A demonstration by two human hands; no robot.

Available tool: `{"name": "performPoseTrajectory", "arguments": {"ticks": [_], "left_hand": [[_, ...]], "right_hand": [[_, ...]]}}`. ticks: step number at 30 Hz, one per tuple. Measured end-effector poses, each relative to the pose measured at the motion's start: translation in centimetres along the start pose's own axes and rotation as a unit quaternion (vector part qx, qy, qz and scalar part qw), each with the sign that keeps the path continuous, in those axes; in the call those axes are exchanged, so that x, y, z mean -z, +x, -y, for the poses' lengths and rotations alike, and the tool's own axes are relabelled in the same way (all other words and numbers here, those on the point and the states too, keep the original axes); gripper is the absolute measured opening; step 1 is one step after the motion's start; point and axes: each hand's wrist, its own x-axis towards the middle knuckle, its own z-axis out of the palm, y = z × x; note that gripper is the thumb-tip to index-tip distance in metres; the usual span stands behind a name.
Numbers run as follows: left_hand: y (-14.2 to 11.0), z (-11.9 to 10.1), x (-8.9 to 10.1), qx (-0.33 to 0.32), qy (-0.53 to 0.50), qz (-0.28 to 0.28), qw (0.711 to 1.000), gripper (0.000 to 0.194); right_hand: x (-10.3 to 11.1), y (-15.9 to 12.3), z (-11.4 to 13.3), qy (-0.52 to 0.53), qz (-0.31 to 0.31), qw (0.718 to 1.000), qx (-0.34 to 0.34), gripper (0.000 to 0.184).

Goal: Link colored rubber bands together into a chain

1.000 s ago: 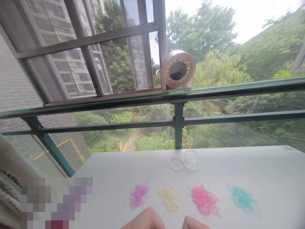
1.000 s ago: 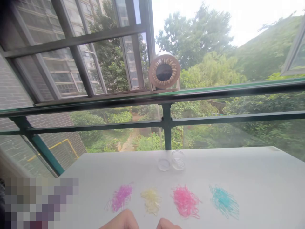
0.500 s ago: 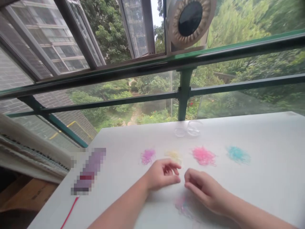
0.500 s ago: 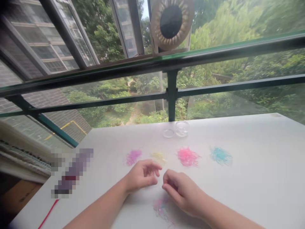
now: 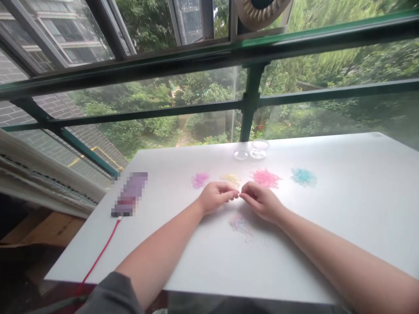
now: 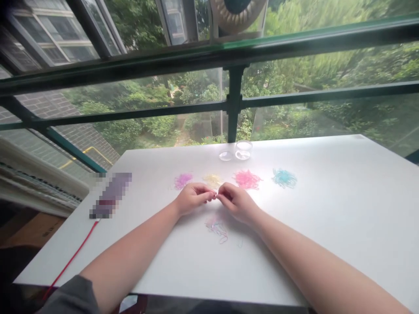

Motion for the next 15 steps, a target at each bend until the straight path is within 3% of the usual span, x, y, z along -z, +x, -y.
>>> {"name": "performPoseTrajectory", "arguments": {"ticks": [5,9,12,15], "left_hand": [[0.2,0.2,-0.4,-0.091,0.141,-0.091,0.982,0.019],[1.2,0.3,0.1,-0.165,0.33,-0.149,0.917,0.014],[2.2,0.6,0.5,-0.153,0.42,-0.175,0.877,0.017],[2.6,1.0,0.6,-0.136,0.456,-0.173,0.862,0.019]], "right_hand": [[-0.1,0.1,-0.5,0.007,-0.024,1.0,-0.006,0.014],[0.7,0.1,-1.0,-0.006,-0.038,0.999,-0.009,0.014],[1.9,0.0,-1.5,-0.024,-0.088,0.996,-0.02,0.018],[2.9,-0.2,-2.2,-0.031,-0.128,0.991,-0.034,0.021]]}}
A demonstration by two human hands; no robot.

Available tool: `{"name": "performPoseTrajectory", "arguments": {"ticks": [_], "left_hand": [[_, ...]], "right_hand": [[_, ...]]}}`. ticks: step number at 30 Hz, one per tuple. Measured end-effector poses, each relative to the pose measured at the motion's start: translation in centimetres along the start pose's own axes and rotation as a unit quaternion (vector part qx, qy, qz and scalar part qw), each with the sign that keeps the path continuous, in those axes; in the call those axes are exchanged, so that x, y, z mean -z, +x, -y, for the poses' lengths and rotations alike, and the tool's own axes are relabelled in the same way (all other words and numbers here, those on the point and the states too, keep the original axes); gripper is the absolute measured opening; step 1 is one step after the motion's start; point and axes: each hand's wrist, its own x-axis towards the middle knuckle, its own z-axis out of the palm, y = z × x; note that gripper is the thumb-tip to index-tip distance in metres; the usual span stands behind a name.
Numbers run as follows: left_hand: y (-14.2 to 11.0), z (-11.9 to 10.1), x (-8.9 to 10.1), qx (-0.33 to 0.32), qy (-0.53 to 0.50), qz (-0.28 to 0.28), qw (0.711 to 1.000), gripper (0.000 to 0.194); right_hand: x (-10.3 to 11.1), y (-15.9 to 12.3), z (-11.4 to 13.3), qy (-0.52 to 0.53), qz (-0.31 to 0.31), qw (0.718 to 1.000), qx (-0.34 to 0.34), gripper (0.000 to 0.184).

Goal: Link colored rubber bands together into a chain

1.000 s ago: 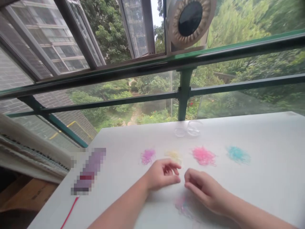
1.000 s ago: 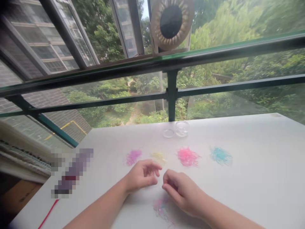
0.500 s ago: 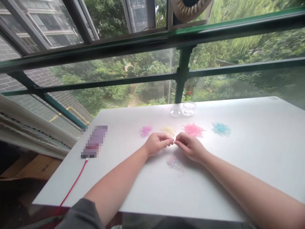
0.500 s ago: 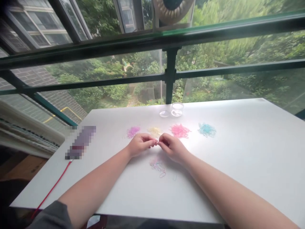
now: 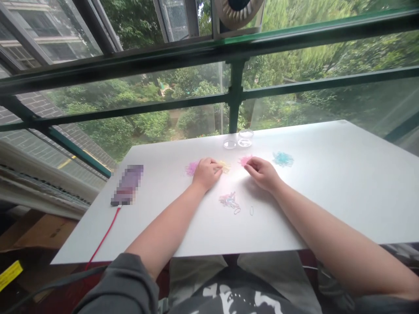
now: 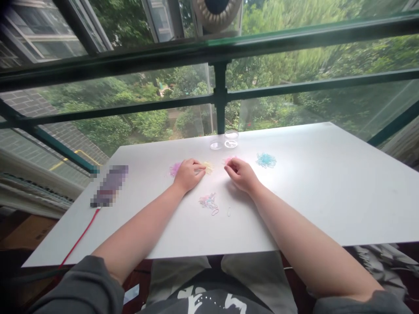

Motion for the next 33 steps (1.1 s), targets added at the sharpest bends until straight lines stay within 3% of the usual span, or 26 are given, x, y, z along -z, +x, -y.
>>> {"name": "performPoseTrajectory", "arguments": {"ticks": [5,16,19,22,25,33], "left_hand": [[-0.3,0.2,0.0,-0.011,-0.009,-0.042,0.999,0.026],[-1.3,0.5,1.2,0.003,-0.056,-0.045,0.997,0.023],[-1.7,0.4,1.6,-0.014,-0.052,0.0,0.999,0.019],[-1.8,0.1,1.5,-0.073,-0.041,0.063,0.995,0.018],[-1.7,-0.3,1.2,-0.09,-0.026,0.082,0.992,0.021],[-2.0,-1.1,2.2,-0.083,-0.05,0.086,0.992,0.024]], "right_hand": [[0.5,-1.2,-0.4,-0.036,0.031,0.999,-0.02,0.02],[0.2,-5.0,1.6,-0.164,0.089,0.983,-0.007,0.013],[0.6,-5.2,2.0,-0.139,0.122,0.983,0.013,0.017],[1.5,-5.3,2.5,-0.107,0.186,0.976,0.039,0.03],[2.2,-5.3,2.8,-0.104,0.228,0.967,0.051,0.036],[1.2,-5.6,2.3,-0.14,0.172,0.974,0.052,0.013]]}}
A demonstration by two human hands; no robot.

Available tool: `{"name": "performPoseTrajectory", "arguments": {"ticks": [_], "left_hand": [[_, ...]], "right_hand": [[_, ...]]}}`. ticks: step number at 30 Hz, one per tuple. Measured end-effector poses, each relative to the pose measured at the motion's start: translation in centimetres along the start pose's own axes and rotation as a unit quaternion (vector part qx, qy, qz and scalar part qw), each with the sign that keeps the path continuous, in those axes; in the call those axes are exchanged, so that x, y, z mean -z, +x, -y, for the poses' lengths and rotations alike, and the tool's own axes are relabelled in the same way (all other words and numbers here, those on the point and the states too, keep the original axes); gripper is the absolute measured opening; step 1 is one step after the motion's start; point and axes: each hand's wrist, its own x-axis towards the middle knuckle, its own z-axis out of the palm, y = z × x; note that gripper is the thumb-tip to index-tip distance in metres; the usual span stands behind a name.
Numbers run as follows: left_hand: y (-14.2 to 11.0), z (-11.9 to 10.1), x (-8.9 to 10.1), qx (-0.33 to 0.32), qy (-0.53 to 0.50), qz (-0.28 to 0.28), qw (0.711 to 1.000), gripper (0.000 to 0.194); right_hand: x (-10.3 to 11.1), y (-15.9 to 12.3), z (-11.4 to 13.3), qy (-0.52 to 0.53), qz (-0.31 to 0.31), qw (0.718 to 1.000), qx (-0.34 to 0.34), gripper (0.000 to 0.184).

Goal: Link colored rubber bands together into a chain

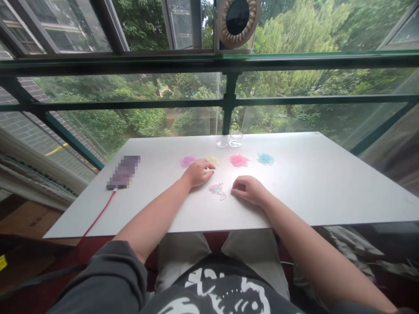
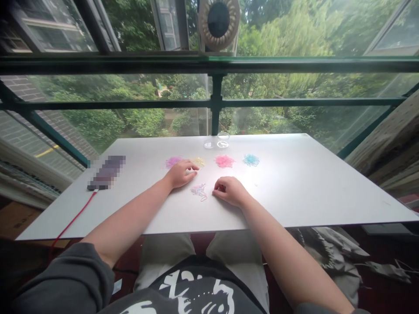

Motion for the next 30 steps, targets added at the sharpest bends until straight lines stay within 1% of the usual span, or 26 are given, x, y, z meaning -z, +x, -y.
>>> {"name": "performPoseTrajectory", "arguments": {"ticks": [2,4,6,7,10,14,17,19,21,25,27,30], "left_hand": [[-0.3,-0.5,0.3,-0.025,-0.042,0.039,0.998,0.024],[-0.4,-0.9,0.4,-0.057,-0.077,0.1,0.99,0.028],[-0.5,-1.2,0.5,-0.074,-0.091,0.136,0.984,0.031],[-0.5,-1.3,0.5,-0.074,-0.094,0.145,0.982,0.032],[-0.5,-1.3,0.6,-0.059,-0.106,0.159,0.98,0.025],[-0.7,-1.2,0.6,-0.058,-0.123,0.168,0.976,0.018],[-0.9,-1.3,0.5,-0.061,-0.119,0.173,0.976,0.017],[-1.1,-1.3,0.4,-0.06,-0.122,0.182,0.974,0.017],[-1.2,-1.4,0.3,-0.057,-0.125,0.18,0.974,0.016],[-1.4,-1.2,-0.4,-0.057,-0.143,0.182,0.971,0.023],[-1.5,-0.9,-0.9,-0.056,-0.153,0.176,0.971,0.027],[-1.7,-0.5,-1.4,-0.056,-0.166,0.182,0.968,0.024]], "right_hand": [[-0.3,0.1,0.0,-0.014,-0.016,1.0,-0.015,0.013],[-0.4,0.2,0.1,-0.018,-0.018,0.999,-0.029,0.011],[-0.3,0.6,0.3,-0.009,-0.007,0.999,-0.036,0.009],[-0.2,0.8,0.4,-0.002,0.004,0.999,-0.036,0.009],[0.0,2.0,0.6,0.006,0.047,0.998,-0.027,0.015],[-0.1,3.7,0.8,0.007,0.094,0.995,0.008,0.014],[-0.5,4.2,0.6,0.016,0.106,0.994,0.027,0.013],[-0.8,4.2,0.4,0.028,0.118,0.991,0.049,0.015],[-1.0,3.9,0.2,0.04,0.122,0.989,0.072,0.015],[-1.3,3.6,0.0,0.049,0.133,0.986,0.085,0.015],[-1.7,3.5,-0.3,0.037,0.135,0.986,0.088,0.015],[-2.8,3.5,-1.2,0.015,0.135,0.982,0.134,0.011]]}}
